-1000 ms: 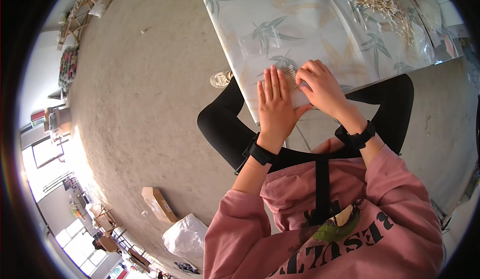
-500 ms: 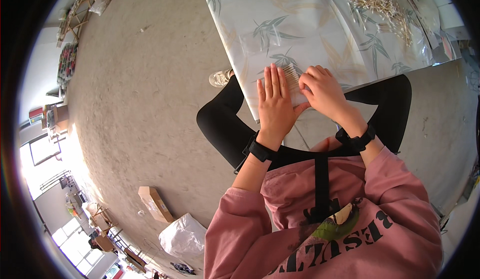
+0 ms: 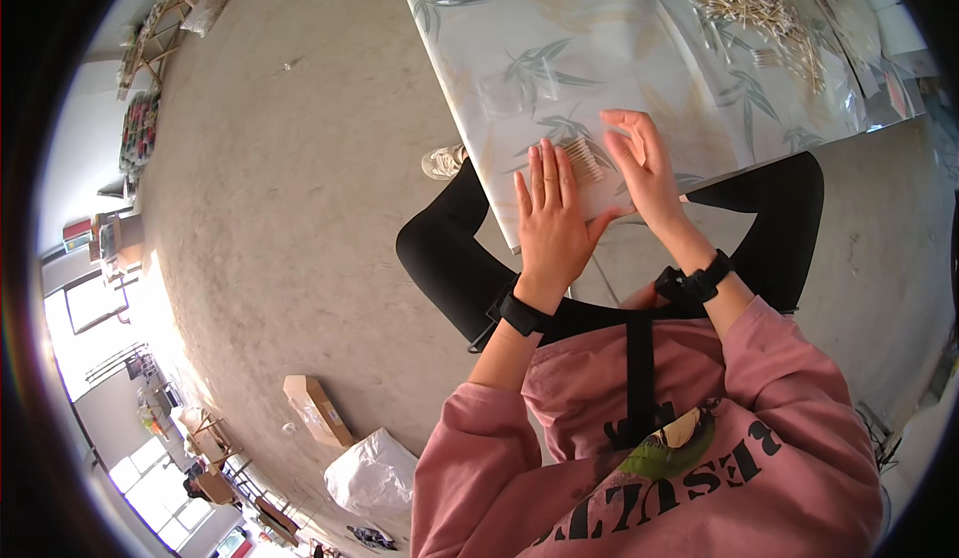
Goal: Gathering cotton swabs from a pile and placing them into a small plastic bag, then organizing them.
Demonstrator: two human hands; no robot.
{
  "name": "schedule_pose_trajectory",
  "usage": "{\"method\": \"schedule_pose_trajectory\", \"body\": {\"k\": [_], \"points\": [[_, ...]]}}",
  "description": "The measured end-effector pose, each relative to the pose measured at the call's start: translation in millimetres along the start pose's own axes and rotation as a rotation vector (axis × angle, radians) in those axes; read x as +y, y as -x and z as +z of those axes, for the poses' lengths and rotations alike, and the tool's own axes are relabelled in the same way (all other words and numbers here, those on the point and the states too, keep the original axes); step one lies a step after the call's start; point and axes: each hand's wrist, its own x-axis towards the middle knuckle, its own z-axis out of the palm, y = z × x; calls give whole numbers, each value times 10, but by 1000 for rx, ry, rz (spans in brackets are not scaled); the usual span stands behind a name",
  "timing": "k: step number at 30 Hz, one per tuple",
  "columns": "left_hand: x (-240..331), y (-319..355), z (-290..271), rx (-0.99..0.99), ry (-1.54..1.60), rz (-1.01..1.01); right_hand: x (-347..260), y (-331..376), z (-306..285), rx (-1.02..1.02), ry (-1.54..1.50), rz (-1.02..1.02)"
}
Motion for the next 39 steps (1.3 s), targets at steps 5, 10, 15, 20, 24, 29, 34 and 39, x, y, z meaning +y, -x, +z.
{"method": "schedule_pose_trajectory", "body": {"k": [5,10,15,20,24,29,34,39], "points": [[120,-179,-133,486,1243,-492,94,-88,173,52,-429,102],[171,-277,76,642,1390,-451,34,-10,327,36,-494,148],[247,-244,77,561,1470,-452,37,92,281,78,-486,142],[337,-214,98,528,1457,-431,20,168,181,122,-482,155],[365,-223,60,579,1468,-454,-21,145,157,140,-417,115],[310,-219,105,565,1477,-408,-48,139,187,130,-354,58],[338,-221,92,555,1485,-422,36,152,177,125,-264,66],[318,-199,109,609,1438,-422,-40,-10,299,80,439,-257]]}}
